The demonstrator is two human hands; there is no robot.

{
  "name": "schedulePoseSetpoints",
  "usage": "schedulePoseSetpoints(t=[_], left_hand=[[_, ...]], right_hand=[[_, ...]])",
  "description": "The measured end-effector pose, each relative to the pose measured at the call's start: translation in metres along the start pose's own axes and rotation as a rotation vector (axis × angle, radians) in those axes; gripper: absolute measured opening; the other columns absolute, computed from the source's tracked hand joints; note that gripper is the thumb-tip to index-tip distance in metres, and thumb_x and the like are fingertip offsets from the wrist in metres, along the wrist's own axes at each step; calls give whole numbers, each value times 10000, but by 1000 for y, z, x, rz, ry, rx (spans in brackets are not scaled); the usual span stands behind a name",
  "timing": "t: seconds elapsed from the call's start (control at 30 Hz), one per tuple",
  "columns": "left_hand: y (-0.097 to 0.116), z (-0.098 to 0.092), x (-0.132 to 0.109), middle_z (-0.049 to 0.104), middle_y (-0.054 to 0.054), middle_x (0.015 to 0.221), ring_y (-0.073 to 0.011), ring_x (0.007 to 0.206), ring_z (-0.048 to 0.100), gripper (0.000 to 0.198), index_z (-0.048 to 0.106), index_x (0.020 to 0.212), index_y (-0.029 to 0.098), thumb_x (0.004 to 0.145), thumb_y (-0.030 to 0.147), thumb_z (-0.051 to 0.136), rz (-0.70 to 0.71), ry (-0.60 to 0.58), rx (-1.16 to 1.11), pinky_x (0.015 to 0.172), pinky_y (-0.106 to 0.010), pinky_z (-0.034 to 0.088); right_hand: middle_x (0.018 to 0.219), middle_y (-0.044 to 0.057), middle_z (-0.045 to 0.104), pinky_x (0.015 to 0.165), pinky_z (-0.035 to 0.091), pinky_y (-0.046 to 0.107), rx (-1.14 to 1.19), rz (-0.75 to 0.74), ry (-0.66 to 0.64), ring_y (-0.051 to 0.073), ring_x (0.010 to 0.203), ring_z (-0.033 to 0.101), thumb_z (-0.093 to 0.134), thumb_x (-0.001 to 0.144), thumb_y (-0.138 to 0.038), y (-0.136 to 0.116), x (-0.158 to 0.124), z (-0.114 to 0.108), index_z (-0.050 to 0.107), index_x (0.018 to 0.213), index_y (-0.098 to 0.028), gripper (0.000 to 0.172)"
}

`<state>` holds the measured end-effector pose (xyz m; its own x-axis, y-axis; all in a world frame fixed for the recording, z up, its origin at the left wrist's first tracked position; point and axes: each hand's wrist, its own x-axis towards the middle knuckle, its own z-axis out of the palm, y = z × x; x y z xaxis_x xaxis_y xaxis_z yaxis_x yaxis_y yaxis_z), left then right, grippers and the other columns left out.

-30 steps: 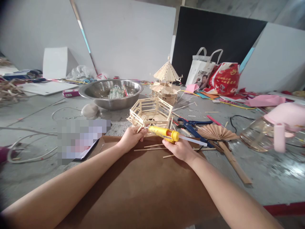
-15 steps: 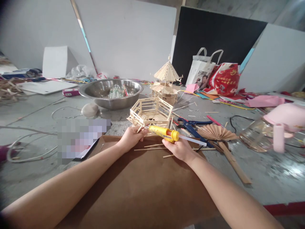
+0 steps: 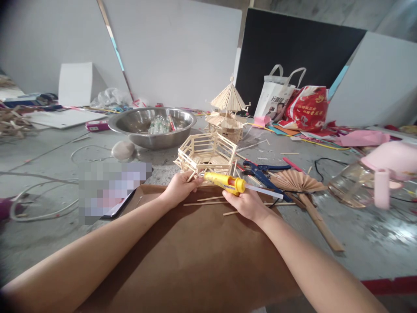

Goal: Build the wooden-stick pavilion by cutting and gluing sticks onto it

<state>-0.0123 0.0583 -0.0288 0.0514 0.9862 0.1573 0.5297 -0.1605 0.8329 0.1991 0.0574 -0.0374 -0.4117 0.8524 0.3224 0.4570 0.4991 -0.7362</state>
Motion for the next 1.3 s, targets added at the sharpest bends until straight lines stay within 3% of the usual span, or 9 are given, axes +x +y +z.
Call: schedulePoseSetpoints(t=[0.33, 0.77, 1.07, 1.3], left_hand=[[-1, 0, 1, 497, 44, 457, -92, 457, 438, 239, 560, 692, 153, 651, 387, 527, -10, 9, -51, 483, -212, 339], [-4, 0, 2, 494, 43, 463, -97, 464, 445, 325, 592, 848, 150, 658, 405, 528, -19, -8, -35, 486, -213, 342], [0, 0, 1, 494, 42, 457, -88, 451, 425, 272, 589, 732, 151, 652, 404, 527, -34, -16, -43, 467, -206, 326], [5, -2, -1, 484, 48, 443, -71, 424, 380, 266, 477, 557, 164, 656, 407, 517, -42, -21, -30, 453, -200, 303]], right_hand=[[792, 35, 658, 751, 460, 322, 3, -73, 11, 200, 785, 592, 491, 735, -277, -4, 1, 1, 623, 825, -183, 185], [803, 35, 667, 792, 447, 327, -16, -45, 17, 213, 850, 590, 496, 739, -289, -4, 0, 1, 634, 810, -184, 188], [820, 35, 667, 803, 448, 337, -38, -62, 14, 215, 859, 590, 490, 742, -299, -3, 0, 1, 639, 818, -193, 198], [827, 34, 666, 790, 455, 326, -41, -50, 24, 211, 845, 594, 484, 744, -302, -4, 0, 2, 632, 815, -192, 197]])
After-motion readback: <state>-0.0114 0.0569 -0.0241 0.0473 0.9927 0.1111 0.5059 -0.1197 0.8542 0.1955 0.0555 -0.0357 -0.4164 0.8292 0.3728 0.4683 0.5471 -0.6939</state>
